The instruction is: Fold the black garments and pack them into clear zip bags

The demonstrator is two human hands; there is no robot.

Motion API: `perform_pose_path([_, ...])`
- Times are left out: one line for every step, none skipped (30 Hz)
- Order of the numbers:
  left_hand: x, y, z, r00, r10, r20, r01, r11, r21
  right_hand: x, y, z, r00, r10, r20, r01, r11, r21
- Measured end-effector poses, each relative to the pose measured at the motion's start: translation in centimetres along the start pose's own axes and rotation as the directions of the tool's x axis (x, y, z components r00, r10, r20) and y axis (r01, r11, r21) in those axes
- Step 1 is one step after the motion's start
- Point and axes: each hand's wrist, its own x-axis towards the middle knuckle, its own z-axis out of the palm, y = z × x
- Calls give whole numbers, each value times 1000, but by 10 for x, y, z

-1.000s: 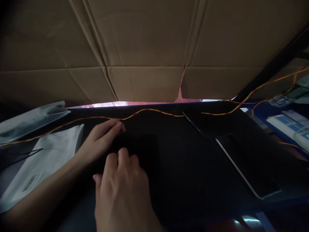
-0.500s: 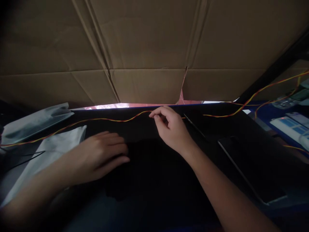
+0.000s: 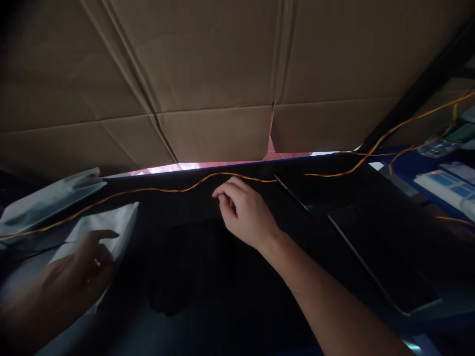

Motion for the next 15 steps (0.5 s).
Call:
perform_pose_path([7,13,-6,999,38,17,-37,998,-45,-1,-2,1,1000,-21,14,21,1000,4])
perform_pose_path([15,28,-14,996,91,27,-87,990,-109,-3,-5,2,998,-55,44,55,998,7])
perform_pose_path([24,44,-22,988,146,45,-136,976,-168,-4,-8,3,990,-103,92,103,995,11])
perform_pose_path([32,59,-29,972,218,88,-192,952,-239,-6,-12,5,976,-158,147,157,987,13])
perform_pose_path([41,74,-35,949,292,120,-242,917,-316,-8,-15,8,956,-215,200,217,976,16])
perform_pose_path([50,85,-39,926,347,146,-269,881,-389,-10,-18,11,934,-265,240,270,963,15])
perform_pose_path([58,94,-41,904,398,153,-293,841,-455,-11,-20,14,917,-305,259,313,950,10])
perform_pose_path([65,100,-41,886,441,145,-315,802,-508,-12,-21,17,908,-330,258,342,940,-1])
perform_pose_path([72,102,-39,867,482,126,-344,762,-549,-13,-21,19,907,-344,242,358,934,-15])
perform_pose_path([78,101,-35,845,527,93,-385,719,-579,-14,-20,20,911,-350,218,364,931,-26])
perform_pose_path([82,98,-29,819,571,54,-432,677,-596,-14,-19,21,915,-355,191,366,930,-29])
perform_pose_path([85,93,-24,793,609,15,-481,641,-598,-14,-18,21,919,-360,162,368,929,-25])
perform_pose_path([87,86,-18,768,640,-25,-532,617,-580,-14,-17,20,920,-367,137,372,928,-16])
perform_pose_path([87,79,-13,754,652,-75,-582,612,-536,-13,-16,20,921,-370,122,374,927,-9])
perform_pose_path([86,72,-9,752,643,-145,-623,622,-473,-13,-16,19,919,-375,120,379,925,-9])
